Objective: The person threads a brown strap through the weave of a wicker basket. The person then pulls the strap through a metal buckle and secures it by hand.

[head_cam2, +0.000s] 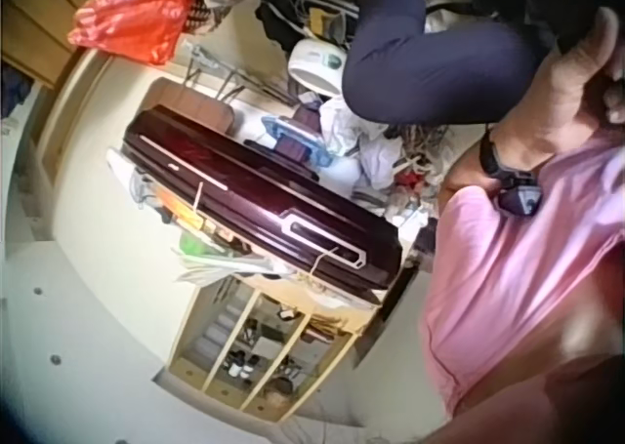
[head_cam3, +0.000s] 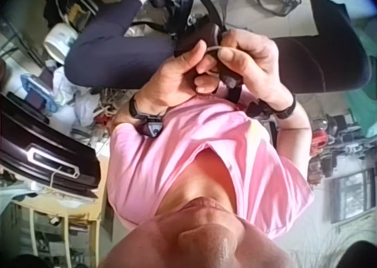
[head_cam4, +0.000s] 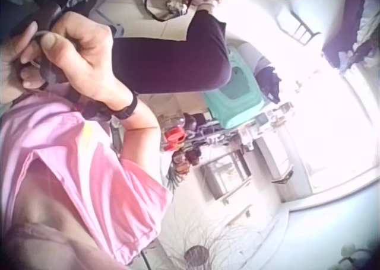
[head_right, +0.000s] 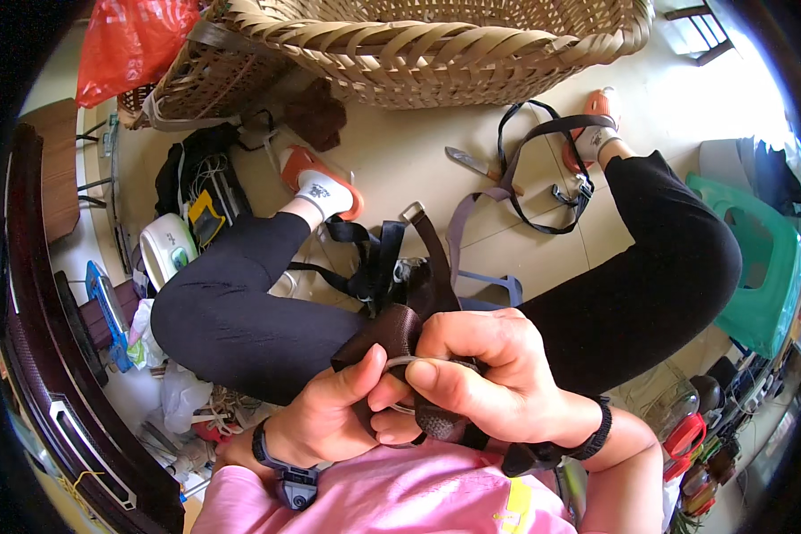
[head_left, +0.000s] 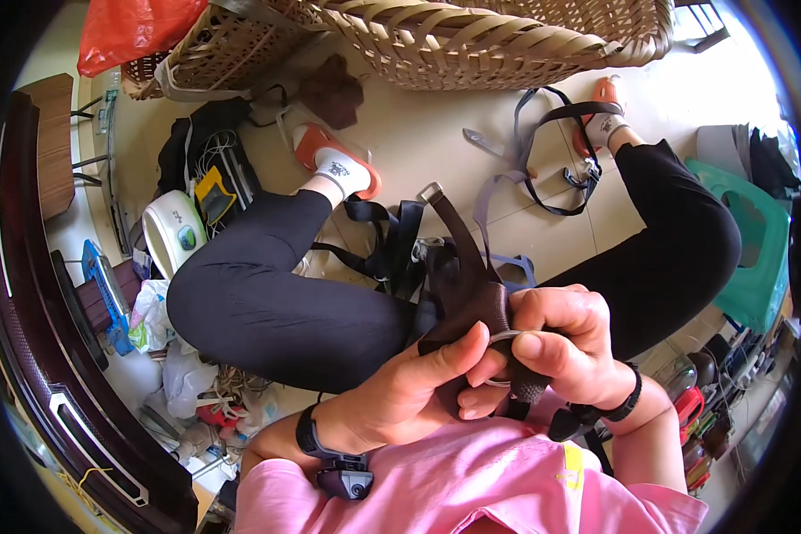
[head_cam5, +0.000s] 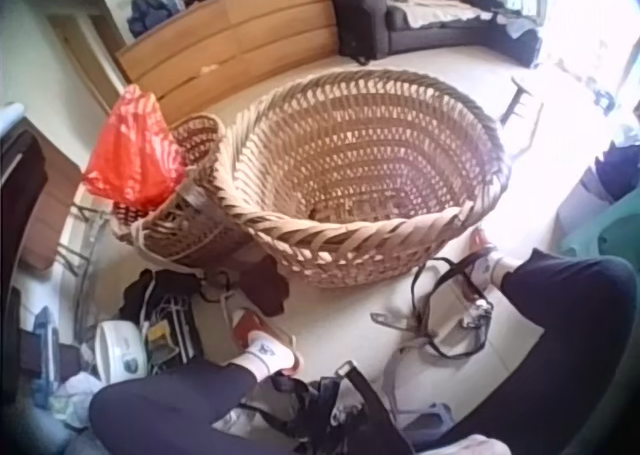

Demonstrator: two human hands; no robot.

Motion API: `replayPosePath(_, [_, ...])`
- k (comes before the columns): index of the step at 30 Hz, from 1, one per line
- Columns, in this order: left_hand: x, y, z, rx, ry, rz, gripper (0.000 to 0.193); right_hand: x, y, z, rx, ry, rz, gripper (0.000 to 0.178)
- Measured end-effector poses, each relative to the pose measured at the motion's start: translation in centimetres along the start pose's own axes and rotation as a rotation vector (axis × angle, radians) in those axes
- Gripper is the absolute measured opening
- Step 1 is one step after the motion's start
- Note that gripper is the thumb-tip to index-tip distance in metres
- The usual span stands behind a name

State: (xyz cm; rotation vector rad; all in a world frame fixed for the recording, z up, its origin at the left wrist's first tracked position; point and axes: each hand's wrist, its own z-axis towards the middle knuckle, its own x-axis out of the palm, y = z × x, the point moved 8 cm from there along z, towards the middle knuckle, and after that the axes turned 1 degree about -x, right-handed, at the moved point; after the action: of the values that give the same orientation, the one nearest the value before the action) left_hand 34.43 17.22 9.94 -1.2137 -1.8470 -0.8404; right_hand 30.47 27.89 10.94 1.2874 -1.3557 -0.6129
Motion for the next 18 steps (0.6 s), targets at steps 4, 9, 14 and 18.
replayPosePath(4, [-0.5, 0.4, -0.2, 0.038, -0.035, -0.095, 0.030, 0.4, -0.8, 0.1, 0.005, 0.023, 0.018, 0.026])
replayPosePath(9, [-3.1, -1.1, 0.1, 0.066, -0.150, -0.067, 0.028, 0.2, -3.0, 0.8, 0.194, 0.052, 0.034, 0.028])
replayPosePath(14, [-5.3, -5.6, -1.1, 0.376, -0.280, 0.144, 0.024, 0.2, -4.3, 1.5, 0.100, 0.118, 0.046, 0.056])
replayPosePath(18, [-4.9, -9.8, -4.0, 0.656, -0.394, 0.364, 0.028, -1.0, -7.7, 0.9, 0.263, 0.465, -0.726, 0.046])
